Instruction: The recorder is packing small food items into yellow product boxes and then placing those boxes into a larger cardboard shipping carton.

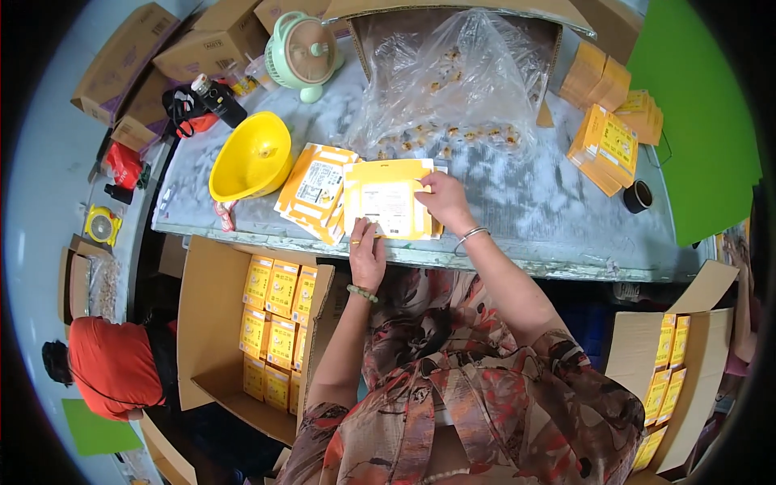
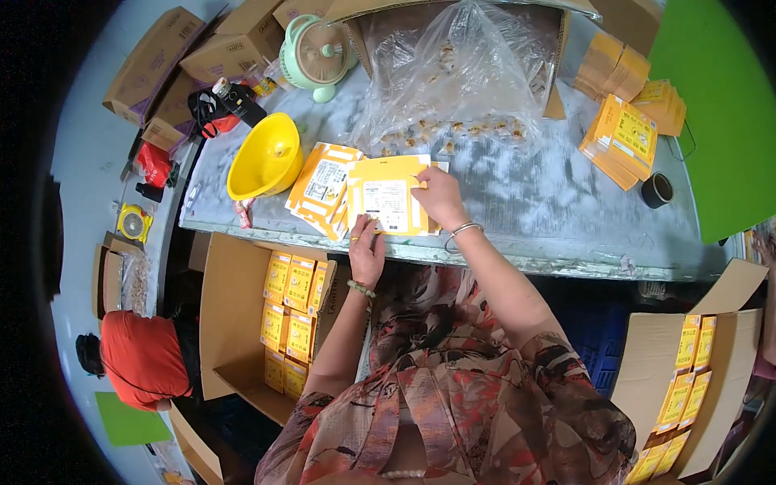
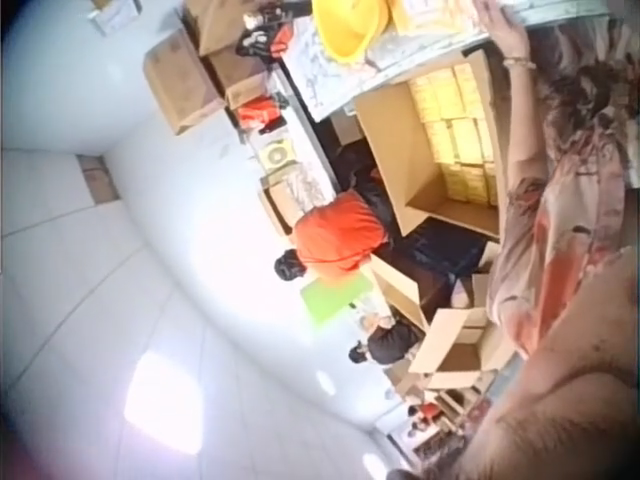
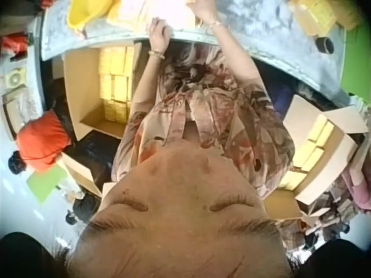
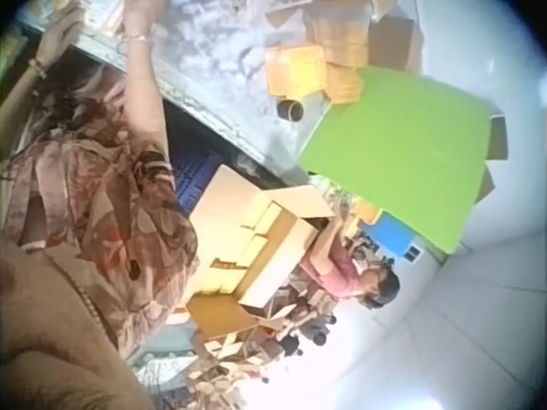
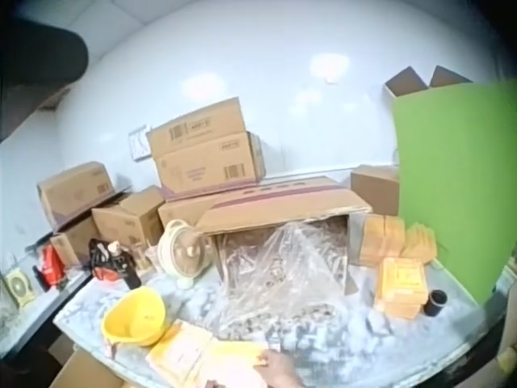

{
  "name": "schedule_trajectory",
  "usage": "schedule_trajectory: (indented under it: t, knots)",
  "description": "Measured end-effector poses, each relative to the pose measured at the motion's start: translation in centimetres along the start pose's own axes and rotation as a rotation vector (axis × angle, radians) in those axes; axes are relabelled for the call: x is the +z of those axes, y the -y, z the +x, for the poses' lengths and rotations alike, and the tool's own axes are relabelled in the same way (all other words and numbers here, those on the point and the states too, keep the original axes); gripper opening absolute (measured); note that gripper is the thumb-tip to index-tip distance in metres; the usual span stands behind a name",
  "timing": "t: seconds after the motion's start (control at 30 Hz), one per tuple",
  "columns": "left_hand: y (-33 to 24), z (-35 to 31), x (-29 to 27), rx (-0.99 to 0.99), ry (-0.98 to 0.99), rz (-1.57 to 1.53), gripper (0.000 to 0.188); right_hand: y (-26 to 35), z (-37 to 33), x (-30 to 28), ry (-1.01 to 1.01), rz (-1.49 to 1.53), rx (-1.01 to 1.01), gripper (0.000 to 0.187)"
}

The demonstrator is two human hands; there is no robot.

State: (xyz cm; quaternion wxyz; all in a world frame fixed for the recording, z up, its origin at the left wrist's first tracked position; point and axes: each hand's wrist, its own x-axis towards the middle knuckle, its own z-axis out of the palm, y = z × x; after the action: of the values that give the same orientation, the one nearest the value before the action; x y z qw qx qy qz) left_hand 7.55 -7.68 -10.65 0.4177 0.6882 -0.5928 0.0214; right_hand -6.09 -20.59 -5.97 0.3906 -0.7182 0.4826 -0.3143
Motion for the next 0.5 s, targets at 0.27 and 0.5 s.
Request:
schedule_trajectory:
  t: [0.27,0.5]
  knots:
    - [-8.5,6.0,-7.7,0.231,-0.037,0.372,0.038,1.2,-2.4,-7.1,0.305,0.692,0.17,0.019]
    - [-10.1,0.6,-7.8,0.261,0.55,-0.125,0.032,-1.7,-13.0,-9.2,0.787,0.772,0.227,0.025]
